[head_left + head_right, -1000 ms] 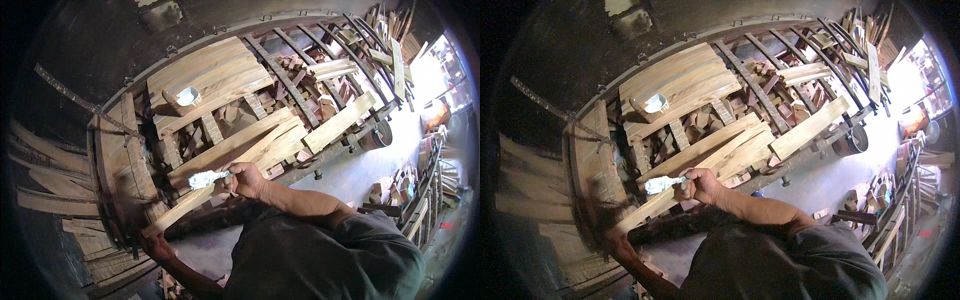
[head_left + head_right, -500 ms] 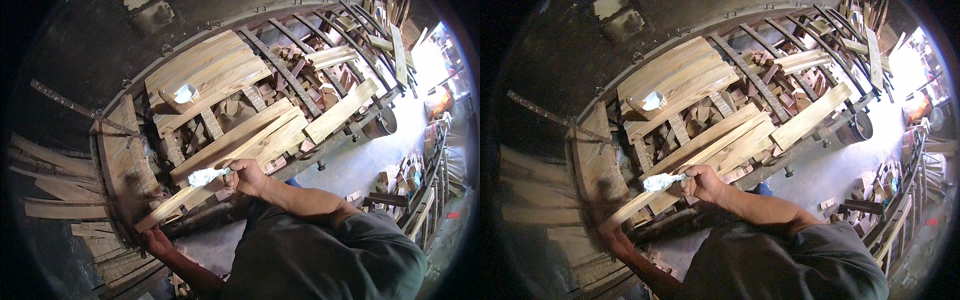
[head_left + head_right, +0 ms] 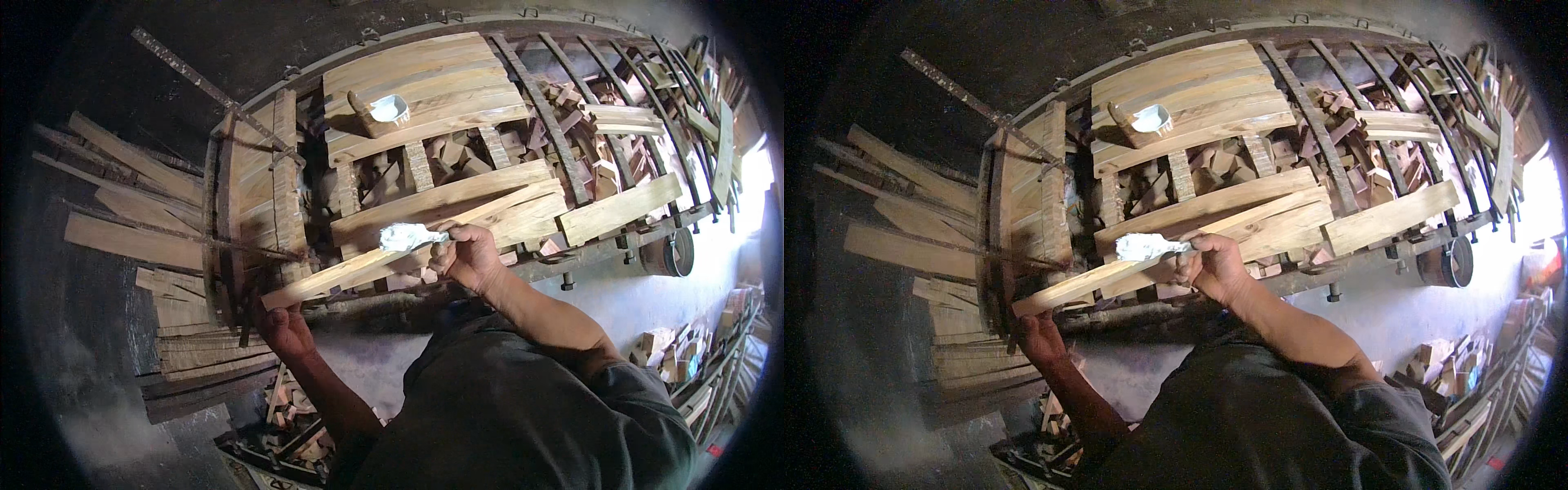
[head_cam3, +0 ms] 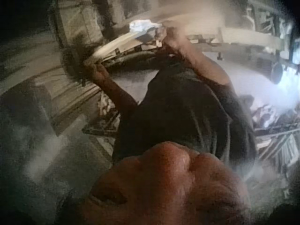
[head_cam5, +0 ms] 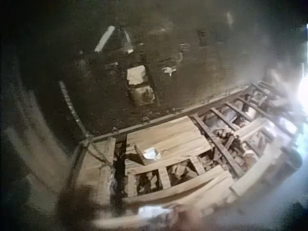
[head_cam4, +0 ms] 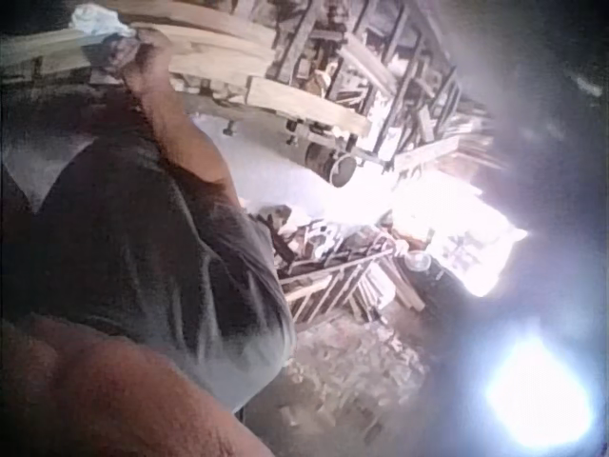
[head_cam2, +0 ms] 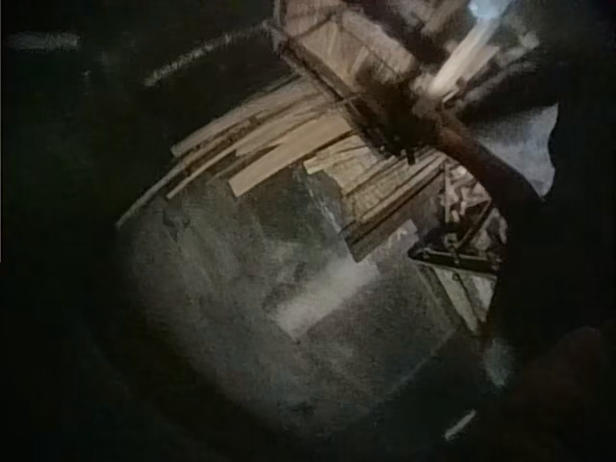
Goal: The person applies a white substance to wooden planks using a brush. They repeatedly dip the brush into a container and spread the substance along the length of each plank, then place the treated planks onto a wooden rack.
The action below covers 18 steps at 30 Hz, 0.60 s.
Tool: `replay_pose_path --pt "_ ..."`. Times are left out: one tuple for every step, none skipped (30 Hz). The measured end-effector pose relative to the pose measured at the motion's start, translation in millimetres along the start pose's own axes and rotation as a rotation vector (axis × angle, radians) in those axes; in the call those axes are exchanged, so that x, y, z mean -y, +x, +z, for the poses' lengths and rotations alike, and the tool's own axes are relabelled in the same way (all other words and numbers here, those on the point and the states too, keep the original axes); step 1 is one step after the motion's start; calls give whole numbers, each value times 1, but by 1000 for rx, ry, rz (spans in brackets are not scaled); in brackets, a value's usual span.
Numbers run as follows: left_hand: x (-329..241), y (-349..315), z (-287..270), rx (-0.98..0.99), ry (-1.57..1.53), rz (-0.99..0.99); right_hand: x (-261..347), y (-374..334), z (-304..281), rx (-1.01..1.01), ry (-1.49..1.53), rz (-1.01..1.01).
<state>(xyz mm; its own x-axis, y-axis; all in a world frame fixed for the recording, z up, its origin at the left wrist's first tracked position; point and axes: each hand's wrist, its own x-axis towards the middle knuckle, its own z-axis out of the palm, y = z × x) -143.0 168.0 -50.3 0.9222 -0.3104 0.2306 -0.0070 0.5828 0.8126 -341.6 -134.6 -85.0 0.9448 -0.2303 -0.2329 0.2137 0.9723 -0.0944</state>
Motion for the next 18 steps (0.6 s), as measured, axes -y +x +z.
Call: replay_pose_path --pt "1 -1 -1 -5 5 -25 2 -2 -2 -38 -12 3" --pt "1 -4 -1 15 18 1 1 -2 -2 -28 -3 10" --pt "-1 -6 -1 36 31 26 0 0 -1 -18 8 16" --pt "-3 -8 10 57 42 44 -1 0 -1 -15 18 18" --pt "-2 -12 11 48 44 43 0 0 -1 -21 9 40" --pt "-2 -14 10 38 45 42 0 0 -1 -26 1 62" --pt "0 -13 12 34 43 42 2 1 0 -29 -8 79" --pt "-1 -14 15 39 40 28 3 1 0 -32 -18 95" --pt "-3 -14 19 45 37 14 1 4 -5 -25 -13 99" --pt "-5 -16 20 45 38 5 -3 5 -2 9 -42 91" --pt "-4 -18 18 38 41 19 -4 5 1 12 -39 106" --pt "-3 -20 15 32 44 34 -3 5 4 14 -37 120" --pt "-3 -20 12 26 52 49 -4 5 5 -15 -41 121" --pt "-3 -20 9 24 53 48 -5 5 7 -44 -44 123" --pt "-3 -20 6 22 53 46 -6 5 8 -72 -48 124" --pt "-1 -20 6 21 46 39 -5 3 9 -55 -72 118" --pt "0 -21 7 8 48 41 -5 3 9 -38 -96 112" --pt "-2 -22 7 -5 49 42 -6 3 9 -21 -120 106"
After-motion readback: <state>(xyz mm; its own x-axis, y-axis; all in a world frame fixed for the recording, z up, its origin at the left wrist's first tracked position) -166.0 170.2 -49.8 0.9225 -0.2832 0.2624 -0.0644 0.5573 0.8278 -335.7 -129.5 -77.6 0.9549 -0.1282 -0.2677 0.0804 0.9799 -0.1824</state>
